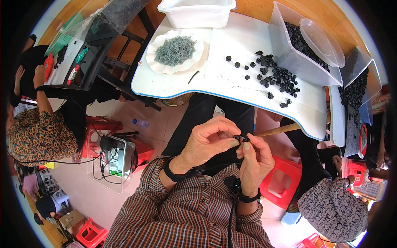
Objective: Assembling small black plastic components with green wires or fibers at a workbench.
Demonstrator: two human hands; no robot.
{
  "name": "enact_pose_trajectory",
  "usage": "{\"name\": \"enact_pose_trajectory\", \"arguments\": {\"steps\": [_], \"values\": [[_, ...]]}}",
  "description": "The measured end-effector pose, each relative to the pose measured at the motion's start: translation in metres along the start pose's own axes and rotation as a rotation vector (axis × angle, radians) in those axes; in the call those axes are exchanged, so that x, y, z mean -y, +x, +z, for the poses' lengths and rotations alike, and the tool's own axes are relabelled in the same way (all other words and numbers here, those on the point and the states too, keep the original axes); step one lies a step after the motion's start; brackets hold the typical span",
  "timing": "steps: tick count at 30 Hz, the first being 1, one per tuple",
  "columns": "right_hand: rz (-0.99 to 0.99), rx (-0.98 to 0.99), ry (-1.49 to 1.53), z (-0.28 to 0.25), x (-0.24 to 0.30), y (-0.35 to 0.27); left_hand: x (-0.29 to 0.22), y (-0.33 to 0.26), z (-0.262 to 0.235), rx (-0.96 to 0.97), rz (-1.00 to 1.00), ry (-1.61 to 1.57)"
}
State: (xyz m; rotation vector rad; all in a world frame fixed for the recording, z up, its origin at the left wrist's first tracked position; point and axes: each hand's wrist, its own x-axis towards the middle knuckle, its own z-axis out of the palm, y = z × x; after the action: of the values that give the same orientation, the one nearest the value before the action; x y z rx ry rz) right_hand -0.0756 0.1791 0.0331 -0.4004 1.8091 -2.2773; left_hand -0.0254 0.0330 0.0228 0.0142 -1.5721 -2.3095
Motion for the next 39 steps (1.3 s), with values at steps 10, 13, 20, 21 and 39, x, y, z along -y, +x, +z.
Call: {"name": "enact_pose_trajectory", "arguments": {"steps": [10, 13, 20, 21, 39], "values": [[0.044, -0.001, 0.055, -0.0012, -0.0025, -0.0006, 0.0003, -0.0009, 0.0004, 0.032, 0.021, 0.001], [0.097, -0.005, 0.111, -0.0016, -0.0026, 0.0005, 0.0007, -0.001, 0.001, 0.046, 0.035, 0.008], [0.147, 0.013, 0.215, -0.0021, -0.002, 0.0017, 0.0026, -0.0013, -0.0004, 0.031, 0.028, 0.011], [0.149, 0.018, 0.236, -0.0026, -0.0024, 0.0018, 0.0029, -0.0014, -0.001, 0.025, 0.021, 0.031], [0.096, 0.035, 0.211, -0.0046, -0.0053, 0.0008, 0.0029, 0.0005, 0.001, 0.006, -0.028, -0.052]]}}
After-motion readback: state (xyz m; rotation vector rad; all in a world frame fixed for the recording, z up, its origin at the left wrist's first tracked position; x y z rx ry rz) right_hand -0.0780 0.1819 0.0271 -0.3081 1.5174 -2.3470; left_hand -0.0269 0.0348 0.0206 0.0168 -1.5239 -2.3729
